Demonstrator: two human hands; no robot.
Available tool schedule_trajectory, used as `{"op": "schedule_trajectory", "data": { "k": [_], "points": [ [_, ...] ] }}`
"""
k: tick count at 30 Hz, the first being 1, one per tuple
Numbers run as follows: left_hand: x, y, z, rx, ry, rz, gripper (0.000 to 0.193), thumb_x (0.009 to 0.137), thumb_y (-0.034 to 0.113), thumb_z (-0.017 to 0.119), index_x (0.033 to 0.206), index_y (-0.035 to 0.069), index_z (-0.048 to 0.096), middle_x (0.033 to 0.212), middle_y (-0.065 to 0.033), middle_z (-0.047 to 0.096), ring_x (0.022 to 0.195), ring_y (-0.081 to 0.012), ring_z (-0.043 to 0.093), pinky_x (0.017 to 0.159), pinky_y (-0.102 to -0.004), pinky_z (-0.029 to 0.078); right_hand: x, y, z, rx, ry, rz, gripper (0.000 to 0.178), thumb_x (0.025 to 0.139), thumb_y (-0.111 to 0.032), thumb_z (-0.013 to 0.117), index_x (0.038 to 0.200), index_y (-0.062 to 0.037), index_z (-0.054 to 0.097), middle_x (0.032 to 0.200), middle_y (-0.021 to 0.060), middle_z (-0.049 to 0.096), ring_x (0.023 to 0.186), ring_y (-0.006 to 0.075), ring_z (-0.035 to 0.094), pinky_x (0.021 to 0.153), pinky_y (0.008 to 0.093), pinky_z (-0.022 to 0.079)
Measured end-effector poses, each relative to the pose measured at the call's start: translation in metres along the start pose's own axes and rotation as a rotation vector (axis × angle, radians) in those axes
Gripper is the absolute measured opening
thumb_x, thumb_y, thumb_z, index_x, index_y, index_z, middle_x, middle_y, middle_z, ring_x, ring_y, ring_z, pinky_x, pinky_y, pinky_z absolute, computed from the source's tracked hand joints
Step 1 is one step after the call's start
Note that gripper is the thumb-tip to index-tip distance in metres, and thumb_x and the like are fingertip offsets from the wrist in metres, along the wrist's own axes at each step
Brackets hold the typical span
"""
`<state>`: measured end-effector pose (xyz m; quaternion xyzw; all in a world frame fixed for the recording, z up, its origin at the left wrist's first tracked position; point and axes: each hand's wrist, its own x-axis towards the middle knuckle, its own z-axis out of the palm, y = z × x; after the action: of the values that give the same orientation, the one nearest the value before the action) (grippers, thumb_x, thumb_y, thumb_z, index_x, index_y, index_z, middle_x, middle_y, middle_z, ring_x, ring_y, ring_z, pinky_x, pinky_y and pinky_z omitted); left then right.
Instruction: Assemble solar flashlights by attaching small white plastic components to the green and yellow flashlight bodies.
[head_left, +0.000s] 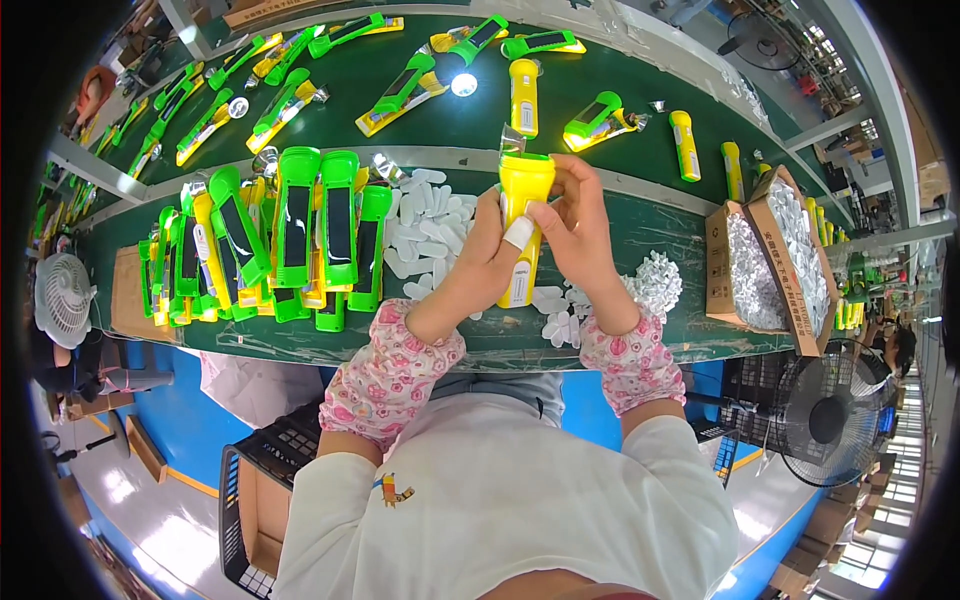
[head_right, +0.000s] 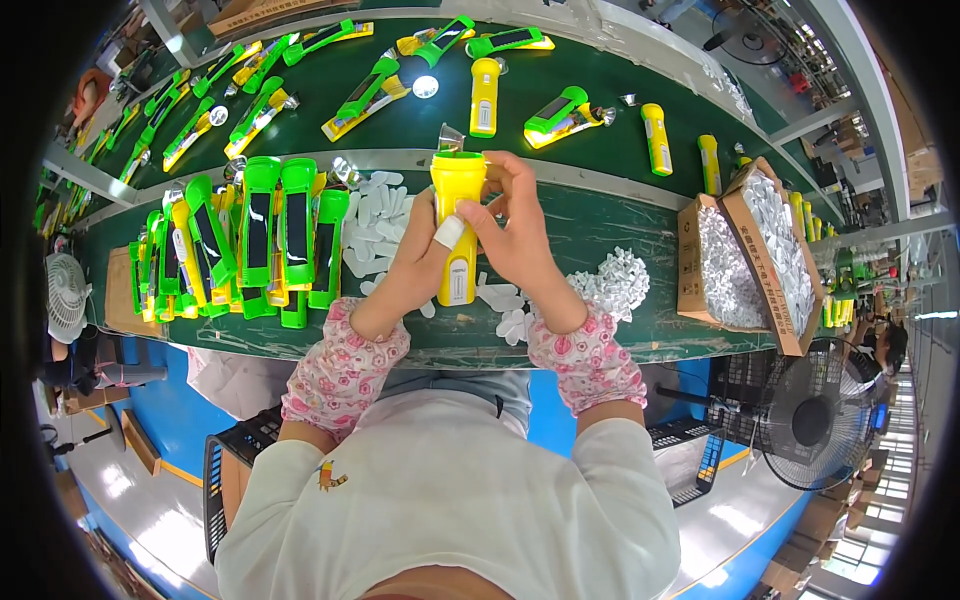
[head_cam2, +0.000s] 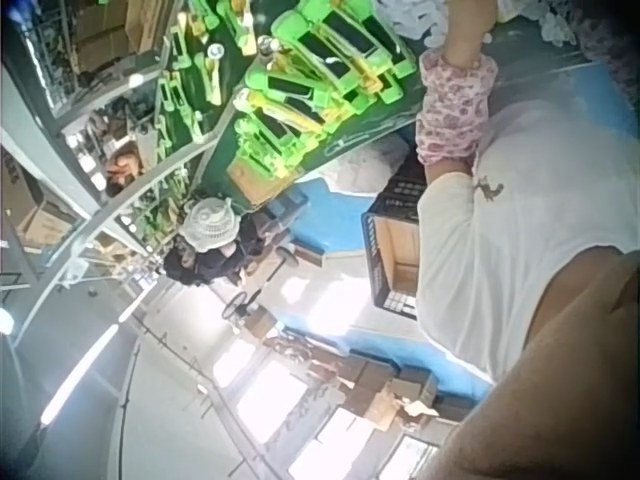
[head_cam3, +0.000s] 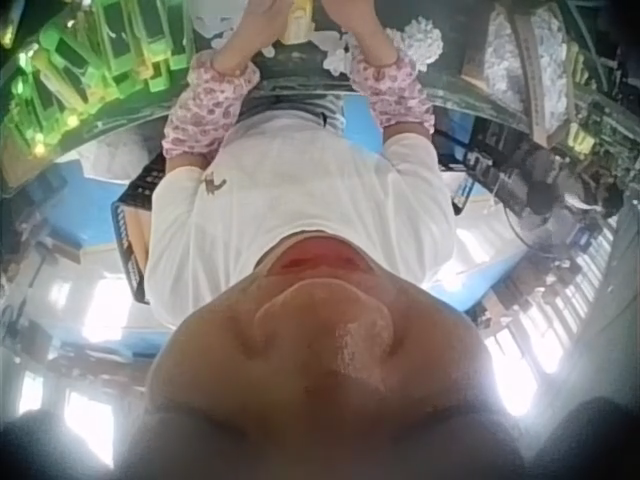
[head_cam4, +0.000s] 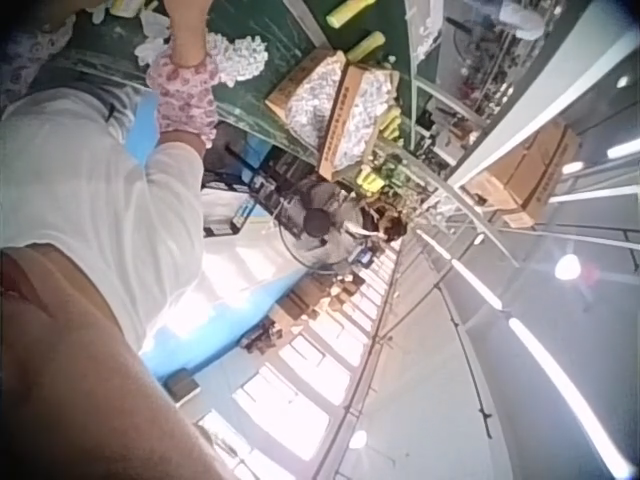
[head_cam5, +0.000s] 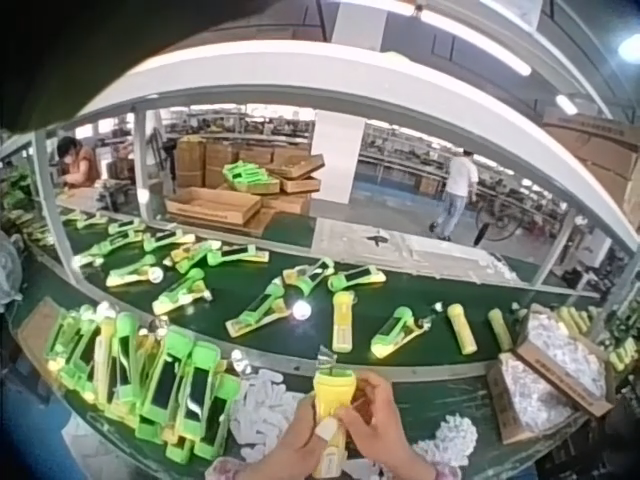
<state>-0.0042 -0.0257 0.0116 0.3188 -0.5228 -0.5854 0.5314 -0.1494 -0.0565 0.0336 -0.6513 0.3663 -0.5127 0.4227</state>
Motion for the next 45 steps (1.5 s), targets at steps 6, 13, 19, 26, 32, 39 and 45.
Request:
{"op": "schedule_trajectory", "data": {
  "k": [6,13,19,26,32,39,45],
  "points": [
    [-0.001,-0.005,0.004,0.204,0.023,0.117,0.037,0.099,0.012,0.044,0.130,-0.003,0.029,0.114,-0.0118,0.047,0.102,-0.0162,0.051,0.086,-0.0289,0.044,0.003,-0.007,-0.009,-0.068,-0.051,0.023,0.057,0.084,-0.006,0.068,0.132,-0.0058,0.039,0.116,0.0123,0.058,0.096,0.0161,0.057,0.070,0.0255,0.047],
    [0.007,-0.005,0.015,-0.207,0.070,-0.204,0.034,0.101,0.024,0.040,0.128,0.004,0.041,0.105,-0.0097,0.058,0.087,-0.0165,0.063,0.076,-0.0310,0.054,-0.008,0.008,-0.022,-0.026,-0.074,0.156,0.056,0.089,-0.014,0.064,0.138,-0.0072,0.037,0.108,0.0101,0.057,0.093,0.0118,0.056,0.065,0.0225,0.049],
    [0.019,-0.004,0.028,-0.187,0.029,-0.192,0.032,0.100,0.020,0.036,0.127,0.004,0.041,0.108,-0.0113,0.058,0.093,-0.0186,0.062,0.079,-0.0335,0.053,-0.033,0.002,-0.031,-0.114,-0.121,0.146,0.085,0.088,-0.020,0.068,0.152,-0.0101,0.014,0.107,0.0099,0.052,0.091,0.0162,0.051,0.077,0.0265,0.048],
    [0.046,-0.010,0.050,-0.278,-0.016,-0.225,0.027,0.100,0.021,0.038,0.120,0.004,0.042,0.101,-0.0112,0.059,0.083,-0.0181,0.063,0.072,-0.0314,0.054,-0.030,-0.024,-0.060,-0.224,-0.172,0.289,0.099,0.085,-0.022,0.071,0.153,-0.0092,0.001,0.107,0.0105,0.055,0.086,0.0153,0.057,0.075,0.0272,0.049],
    [0.177,-0.032,0.082,-0.014,-0.214,-0.028,0.040,0.095,0.031,0.053,0.117,-0.002,0.049,0.100,-0.0086,0.059,0.089,-0.0154,0.057,0.080,-0.0305,0.047,0.023,0.018,-0.138,-0.281,0.072,0.185,0.083,0.086,-0.013,0.069,0.151,-0.0090,0.018,0.102,0.0102,0.059,0.078,0.0103,0.058,0.066,0.0258,0.048],
    [0.305,-0.098,0.072,1.435,-0.225,-0.324,0.082,0.065,0.042,0.080,0.122,-0.005,0.046,0.120,-0.0206,0.057,0.105,-0.0376,0.061,0.088,-0.0498,0.049,0.120,0.134,-0.270,-1.062,0.306,0.372,0.069,0.085,-0.029,0.066,0.143,-0.0055,0.036,0.098,0.0221,0.067,0.085,0.0317,0.068,0.060,0.0379,0.056],
    [0.286,-0.079,0.054,1.089,-0.217,-0.296,0.075,0.063,0.031,0.078,0.118,-0.009,0.046,0.109,-0.0290,0.060,0.101,-0.0395,0.063,0.085,-0.0416,0.052,0.120,0.158,-0.281,-0.775,0.145,0.501,0.057,0.090,-0.031,0.057,0.140,-0.0093,0.042,0.111,0.0214,0.062,0.088,0.0344,0.066,0.052,0.0393,0.059]
  ]
}}
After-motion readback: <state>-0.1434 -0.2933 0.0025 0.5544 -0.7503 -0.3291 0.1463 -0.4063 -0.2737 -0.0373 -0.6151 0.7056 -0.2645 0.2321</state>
